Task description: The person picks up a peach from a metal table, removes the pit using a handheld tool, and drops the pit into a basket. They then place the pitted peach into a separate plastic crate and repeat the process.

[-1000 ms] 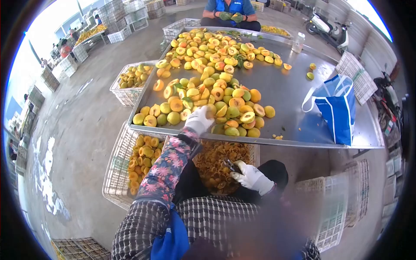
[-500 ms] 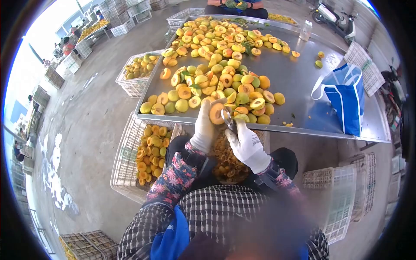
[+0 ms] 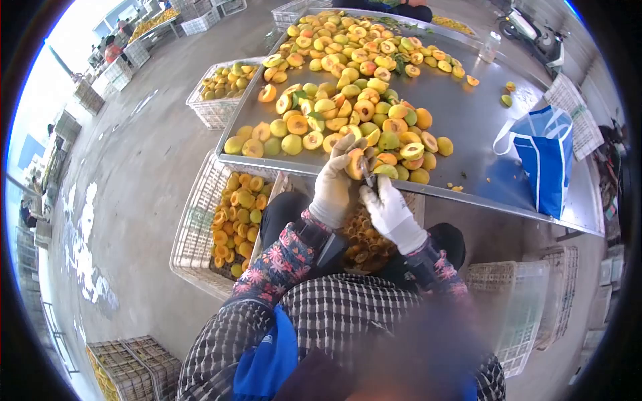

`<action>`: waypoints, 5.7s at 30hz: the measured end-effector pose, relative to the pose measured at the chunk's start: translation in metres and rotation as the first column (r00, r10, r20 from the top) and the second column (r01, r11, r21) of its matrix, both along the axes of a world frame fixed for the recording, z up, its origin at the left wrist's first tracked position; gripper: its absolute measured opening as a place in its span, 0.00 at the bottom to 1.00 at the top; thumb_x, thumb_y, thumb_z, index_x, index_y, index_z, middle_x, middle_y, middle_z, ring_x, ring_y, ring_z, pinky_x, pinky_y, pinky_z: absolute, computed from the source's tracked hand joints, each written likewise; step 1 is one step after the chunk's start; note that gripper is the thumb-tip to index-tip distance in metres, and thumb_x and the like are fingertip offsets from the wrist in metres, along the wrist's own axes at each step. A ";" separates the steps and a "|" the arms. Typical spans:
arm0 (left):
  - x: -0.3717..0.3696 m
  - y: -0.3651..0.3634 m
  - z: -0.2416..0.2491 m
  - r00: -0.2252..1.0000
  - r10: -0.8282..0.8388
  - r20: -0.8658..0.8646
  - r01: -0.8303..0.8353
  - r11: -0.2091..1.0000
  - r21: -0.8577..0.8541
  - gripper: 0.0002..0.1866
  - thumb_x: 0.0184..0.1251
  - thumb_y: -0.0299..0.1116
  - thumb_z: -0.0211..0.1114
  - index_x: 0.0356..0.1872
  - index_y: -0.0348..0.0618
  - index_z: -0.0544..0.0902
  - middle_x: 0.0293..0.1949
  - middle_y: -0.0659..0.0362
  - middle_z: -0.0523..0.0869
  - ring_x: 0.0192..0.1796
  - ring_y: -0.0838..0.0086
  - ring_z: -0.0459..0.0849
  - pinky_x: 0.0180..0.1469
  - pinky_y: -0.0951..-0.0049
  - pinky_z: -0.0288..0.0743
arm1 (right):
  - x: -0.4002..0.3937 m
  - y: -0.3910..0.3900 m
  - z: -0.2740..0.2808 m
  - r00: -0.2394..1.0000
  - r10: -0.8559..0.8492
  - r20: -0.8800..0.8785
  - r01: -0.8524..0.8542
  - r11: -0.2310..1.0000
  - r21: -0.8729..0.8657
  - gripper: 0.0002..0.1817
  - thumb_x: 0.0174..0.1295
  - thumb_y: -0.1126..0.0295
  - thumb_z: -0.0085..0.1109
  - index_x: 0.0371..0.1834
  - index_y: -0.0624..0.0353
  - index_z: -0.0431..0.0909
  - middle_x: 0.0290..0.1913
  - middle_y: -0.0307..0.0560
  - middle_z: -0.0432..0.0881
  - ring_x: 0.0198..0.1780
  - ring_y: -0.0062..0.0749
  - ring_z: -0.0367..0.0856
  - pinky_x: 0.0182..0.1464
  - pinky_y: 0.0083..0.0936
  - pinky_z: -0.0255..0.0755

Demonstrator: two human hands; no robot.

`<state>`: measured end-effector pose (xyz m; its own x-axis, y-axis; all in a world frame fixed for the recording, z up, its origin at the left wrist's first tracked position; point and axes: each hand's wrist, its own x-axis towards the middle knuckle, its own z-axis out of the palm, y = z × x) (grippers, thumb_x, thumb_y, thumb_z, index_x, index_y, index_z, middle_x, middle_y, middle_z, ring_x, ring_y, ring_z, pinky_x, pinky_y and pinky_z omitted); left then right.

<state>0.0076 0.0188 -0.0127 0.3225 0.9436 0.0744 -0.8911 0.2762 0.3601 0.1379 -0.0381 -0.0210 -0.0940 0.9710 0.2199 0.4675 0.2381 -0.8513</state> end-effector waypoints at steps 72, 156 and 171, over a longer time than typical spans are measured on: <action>0.003 0.005 0.011 0.531 -0.205 -0.822 0.138 0.978 -0.155 0.34 0.77 0.59 0.46 0.27 0.34 0.80 0.26 0.49 0.85 0.29 0.64 0.84 0.36 0.69 0.79 | 0.023 -0.022 -0.040 0.974 0.225 -0.002 -0.225 0.974 0.039 0.23 0.72 0.58 0.50 0.62 0.63 0.67 0.36 0.62 0.83 0.35 0.56 0.83 0.37 0.41 0.75; 0.004 -0.011 -0.003 0.543 0.488 -0.683 -0.299 0.873 0.386 0.26 0.82 0.50 0.37 0.46 0.37 0.76 0.47 0.52 0.82 0.49 0.68 0.80 0.57 0.68 0.74 | -0.011 -0.020 0.003 0.995 0.050 -0.087 -0.054 0.998 -0.040 0.17 0.70 0.64 0.51 0.53 0.64 0.65 0.35 0.68 0.81 0.40 0.67 0.80 0.38 0.52 0.73; -0.016 0.002 0.004 0.609 0.144 -0.780 0.016 0.981 0.194 0.37 0.79 0.59 0.35 0.32 0.35 0.80 0.33 0.49 0.85 0.32 0.66 0.83 0.40 0.72 0.79 | 0.007 -0.016 0.007 0.966 0.258 0.002 -0.255 0.955 -0.151 0.20 0.71 0.61 0.50 0.58 0.63 0.67 0.42 0.71 0.81 0.47 0.65 0.80 0.46 0.49 0.73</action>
<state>-0.0087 0.0210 -0.0082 0.2707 0.9623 -0.0245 -0.2529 0.0956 0.9628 0.1451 -0.0543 -0.0143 -0.3475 0.9350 0.0704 0.4256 0.2242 -0.8767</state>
